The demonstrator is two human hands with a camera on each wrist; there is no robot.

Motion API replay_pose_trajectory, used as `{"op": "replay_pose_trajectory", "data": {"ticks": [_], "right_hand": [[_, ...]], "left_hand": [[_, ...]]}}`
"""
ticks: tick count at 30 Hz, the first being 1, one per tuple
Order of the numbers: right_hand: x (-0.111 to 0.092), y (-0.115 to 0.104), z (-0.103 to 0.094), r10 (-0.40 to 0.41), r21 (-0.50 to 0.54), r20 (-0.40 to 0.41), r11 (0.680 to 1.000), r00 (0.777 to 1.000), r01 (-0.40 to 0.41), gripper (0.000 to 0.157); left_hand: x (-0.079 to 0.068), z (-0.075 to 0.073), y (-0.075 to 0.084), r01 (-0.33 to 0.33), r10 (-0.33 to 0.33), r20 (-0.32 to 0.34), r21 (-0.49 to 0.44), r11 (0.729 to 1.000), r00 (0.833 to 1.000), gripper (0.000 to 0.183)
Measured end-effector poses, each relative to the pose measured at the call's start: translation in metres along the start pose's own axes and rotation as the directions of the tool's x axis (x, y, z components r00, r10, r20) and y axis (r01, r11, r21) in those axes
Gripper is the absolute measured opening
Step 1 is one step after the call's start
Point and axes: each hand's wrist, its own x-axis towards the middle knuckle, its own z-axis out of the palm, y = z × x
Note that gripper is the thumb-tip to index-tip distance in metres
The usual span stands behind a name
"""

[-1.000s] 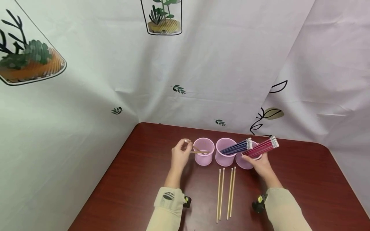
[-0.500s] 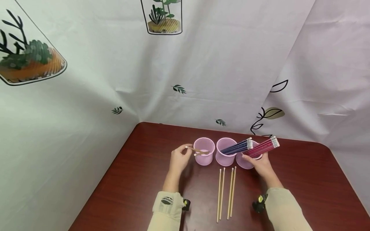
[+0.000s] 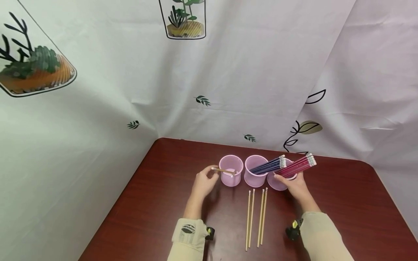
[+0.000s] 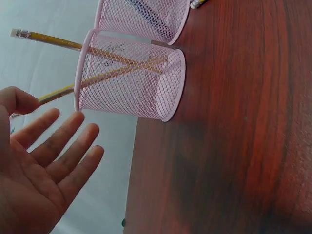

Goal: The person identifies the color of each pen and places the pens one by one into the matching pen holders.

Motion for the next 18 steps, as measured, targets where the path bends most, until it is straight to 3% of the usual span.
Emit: {"op": "replay_pose_trajectory", "data": {"ticks": [3, 6, 11, 14, 18], "right_hand": [[0.000, -0.001, 0.000, -0.001, -0.005, 0.005, 1.000, 1.000, 0.001, 0.093], [0.000, -0.001, -0.001, 0.002, -0.006, 0.013, 1.000, 1.000, -0.002, 0.094], [0.000, -0.002, -0.002, 0.016, -0.014, 0.020, 1.000, 1.000, -0.016, 0.094], [-0.002, -0.004, -0.002, 0.022, -0.018, 0.020, 1.000, 1.000, -0.022, 0.095], [-0.002, -0.003, -0.002, 0.029, -0.018, 0.025, 0.999, 0.999, -0.028, 0.096]], "left_hand": [[-0.003, 0.001, -0.003, 0.060, -0.064, 0.052, 0.075, 0.995, 0.997, 0.019], [-0.007, 0.009, -0.005, 0.088, -0.118, 0.158, 0.185, 0.979, 0.980, 0.014], [-0.018, 0.040, -0.001, -0.031, -0.069, 0.324, 0.295, 0.955, 0.944, 0.008], [-0.025, 0.063, 0.004, -0.104, -0.030, 0.354, 0.354, 0.930, 0.935, 0.017], [-0.035, 0.087, 0.008, -0.140, -0.010, 0.338, 0.417, 0.898, 0.941, 0.025]]}}
